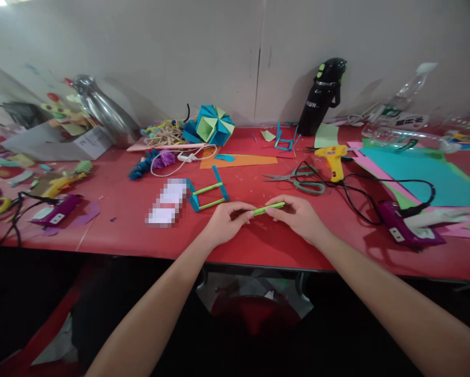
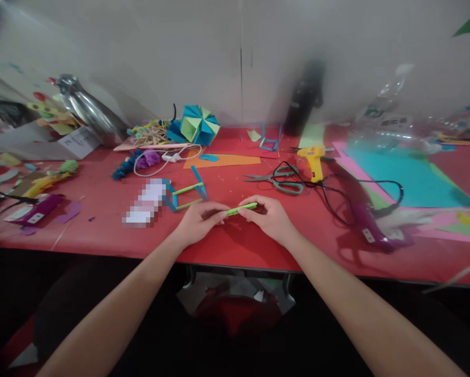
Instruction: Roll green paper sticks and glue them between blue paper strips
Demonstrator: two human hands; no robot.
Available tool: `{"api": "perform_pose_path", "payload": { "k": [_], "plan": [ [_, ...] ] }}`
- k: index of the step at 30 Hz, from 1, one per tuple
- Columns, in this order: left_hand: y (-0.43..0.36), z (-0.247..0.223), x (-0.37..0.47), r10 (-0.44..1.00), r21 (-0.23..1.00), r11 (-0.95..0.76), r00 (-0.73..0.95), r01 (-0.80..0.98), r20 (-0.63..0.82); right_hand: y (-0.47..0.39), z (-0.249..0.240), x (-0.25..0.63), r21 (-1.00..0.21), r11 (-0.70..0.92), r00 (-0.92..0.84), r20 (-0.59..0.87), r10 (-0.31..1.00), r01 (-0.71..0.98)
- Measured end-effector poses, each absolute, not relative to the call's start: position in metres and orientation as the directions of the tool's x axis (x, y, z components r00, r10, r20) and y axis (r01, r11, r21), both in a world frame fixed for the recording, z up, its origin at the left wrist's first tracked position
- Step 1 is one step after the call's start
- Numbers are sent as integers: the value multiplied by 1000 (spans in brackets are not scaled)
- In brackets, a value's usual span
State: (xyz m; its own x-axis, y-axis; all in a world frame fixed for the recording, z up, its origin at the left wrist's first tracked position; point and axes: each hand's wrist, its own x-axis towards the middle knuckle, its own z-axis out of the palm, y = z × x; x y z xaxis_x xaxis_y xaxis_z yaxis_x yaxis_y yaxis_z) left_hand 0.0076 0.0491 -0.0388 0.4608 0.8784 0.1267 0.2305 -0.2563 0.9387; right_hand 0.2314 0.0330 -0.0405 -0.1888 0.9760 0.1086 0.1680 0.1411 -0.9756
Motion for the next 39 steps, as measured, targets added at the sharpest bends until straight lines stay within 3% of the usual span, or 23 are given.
{"api": "perform_pose_path", "payload": {
  "k": [9,15,20,39],
  "plan": [
    [49,-38,8,879,931,-266,459,251,128,31,-39,231,-968,128,-163,93,982,216],
    [49,-35,9,899,915,-283,412,287,149,32,-42,230,-993,96,-119,87,989,74],
    [50,-35,9,916,915,-260,378,308,133,30,-44,225,-994,107,30,107,994,14],
    [47,-38,7,903,925,-250,415,287,115,29,-49,224,-977,175,142,191,971,119]
  ]
}}
